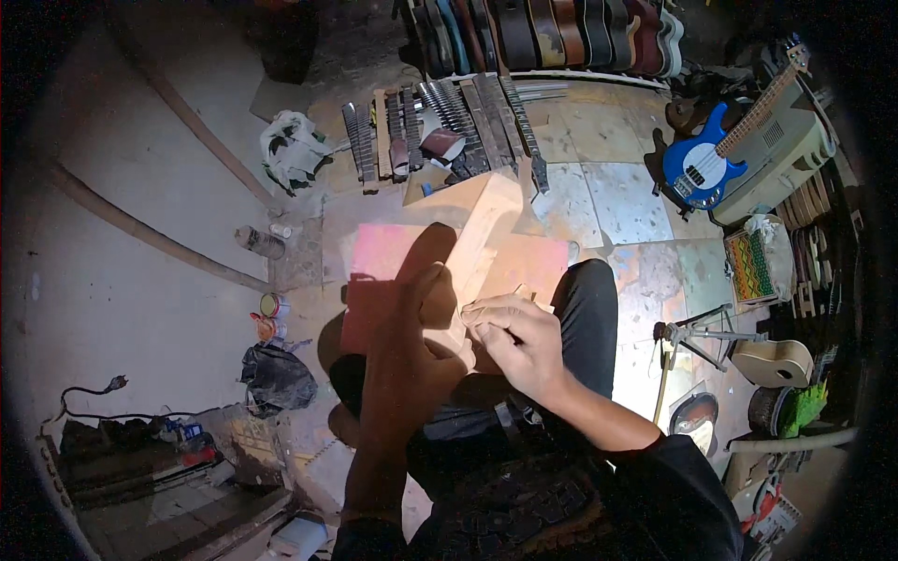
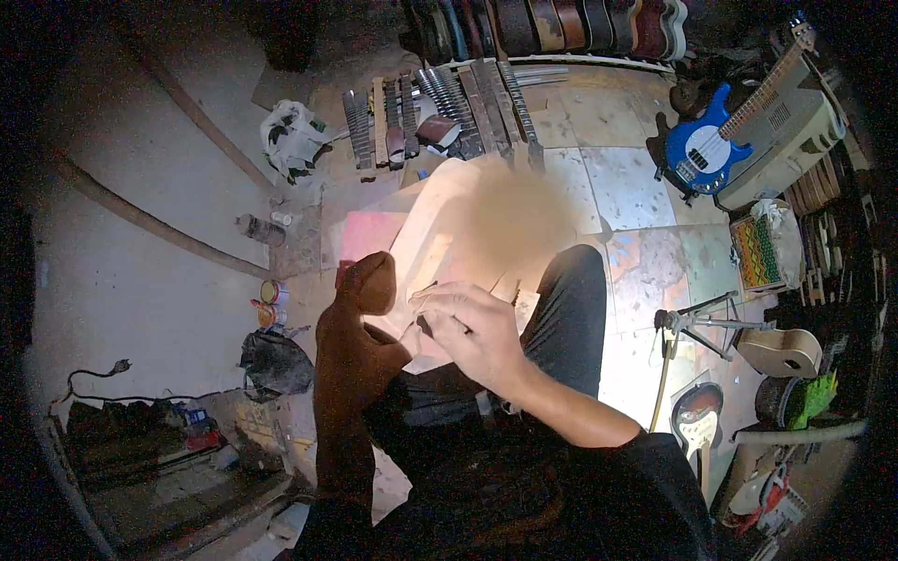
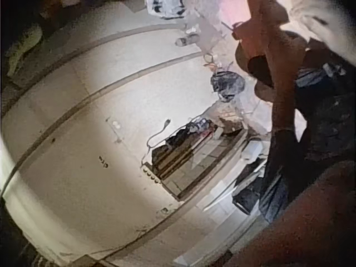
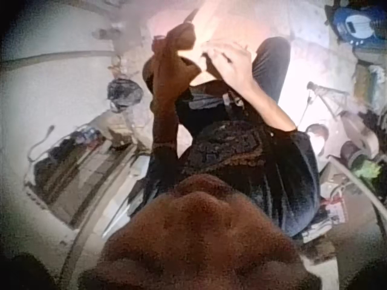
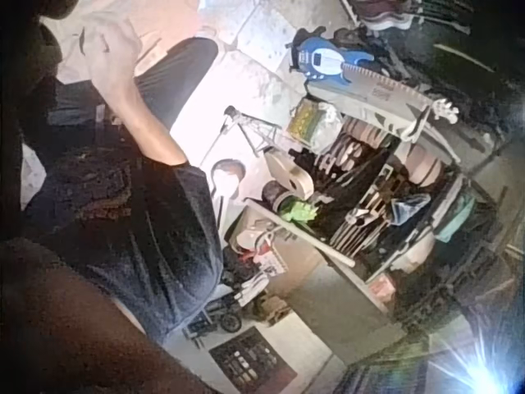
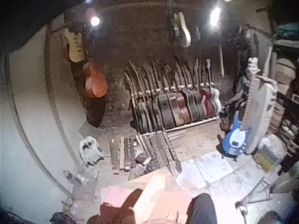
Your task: The person sands the surfaces and edges of a wooden electric guitar body using a small piece of sandpaper or a sanding block while holding the body in their lap.
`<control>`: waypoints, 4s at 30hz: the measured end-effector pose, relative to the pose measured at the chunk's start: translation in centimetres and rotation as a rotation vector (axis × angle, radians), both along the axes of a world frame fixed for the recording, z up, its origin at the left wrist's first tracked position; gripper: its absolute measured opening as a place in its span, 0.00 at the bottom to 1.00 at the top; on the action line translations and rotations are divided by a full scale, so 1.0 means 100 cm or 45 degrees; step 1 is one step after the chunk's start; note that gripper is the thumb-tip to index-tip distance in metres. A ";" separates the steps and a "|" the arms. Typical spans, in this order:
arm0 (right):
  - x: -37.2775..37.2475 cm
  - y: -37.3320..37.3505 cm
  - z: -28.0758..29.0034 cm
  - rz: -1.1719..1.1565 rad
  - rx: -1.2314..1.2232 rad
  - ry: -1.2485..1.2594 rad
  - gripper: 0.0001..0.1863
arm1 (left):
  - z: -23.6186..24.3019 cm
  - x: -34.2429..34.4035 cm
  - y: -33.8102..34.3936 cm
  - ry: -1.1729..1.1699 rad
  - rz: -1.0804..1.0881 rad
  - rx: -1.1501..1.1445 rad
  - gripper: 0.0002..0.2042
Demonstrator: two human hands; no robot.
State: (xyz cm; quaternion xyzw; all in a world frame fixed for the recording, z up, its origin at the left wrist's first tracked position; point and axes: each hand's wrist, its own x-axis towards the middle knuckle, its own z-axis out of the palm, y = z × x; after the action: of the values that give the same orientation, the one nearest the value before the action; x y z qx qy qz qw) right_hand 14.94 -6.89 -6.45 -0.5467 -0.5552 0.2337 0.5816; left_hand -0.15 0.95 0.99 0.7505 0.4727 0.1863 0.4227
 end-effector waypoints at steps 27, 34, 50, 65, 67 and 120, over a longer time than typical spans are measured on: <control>0.033 0.017 -0.011 -0.010 0.140 -0.612 0.17 | -0.022 0.002 -0.003 -0.063 0.041 0.474 0.33; 0.039 0.024 -0.013 0.013 0.213 -0.667 0.18 | -0.030 0.002 -0.003 -0.075 0.042 0.458 0.32; 0.043 0.018 -0.010 0.103 0.191 -0.722 0.19 | -0.036 0.001 -0.008 -0.252 0.000 0.359 0.29; 0.047 0.026 -0.008 0.054 0.234 -0.779 0.20 | -0.028 0.004 -0.009 -0.238 0.045 0.407 0.29; 0.065 0.045 -0.008 -0.030 0.289 -0.836 0.20 | -0.024 0.005 -0.011 -0.212 0.036 0.446 0.29; 0.060 0.017 0.008 -0.317 -0.055 -0.203 0.08 | -0.013 -0.006 0.009 0.064 0.088 0.498 0.30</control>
State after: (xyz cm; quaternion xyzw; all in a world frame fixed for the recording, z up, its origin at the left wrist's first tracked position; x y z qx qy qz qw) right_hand 20.92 -5.14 -5.62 -0.6407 -0.5223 0.1275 0.5481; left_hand -0.78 1.88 -0.29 0.8061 0.4632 0.2702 0.2504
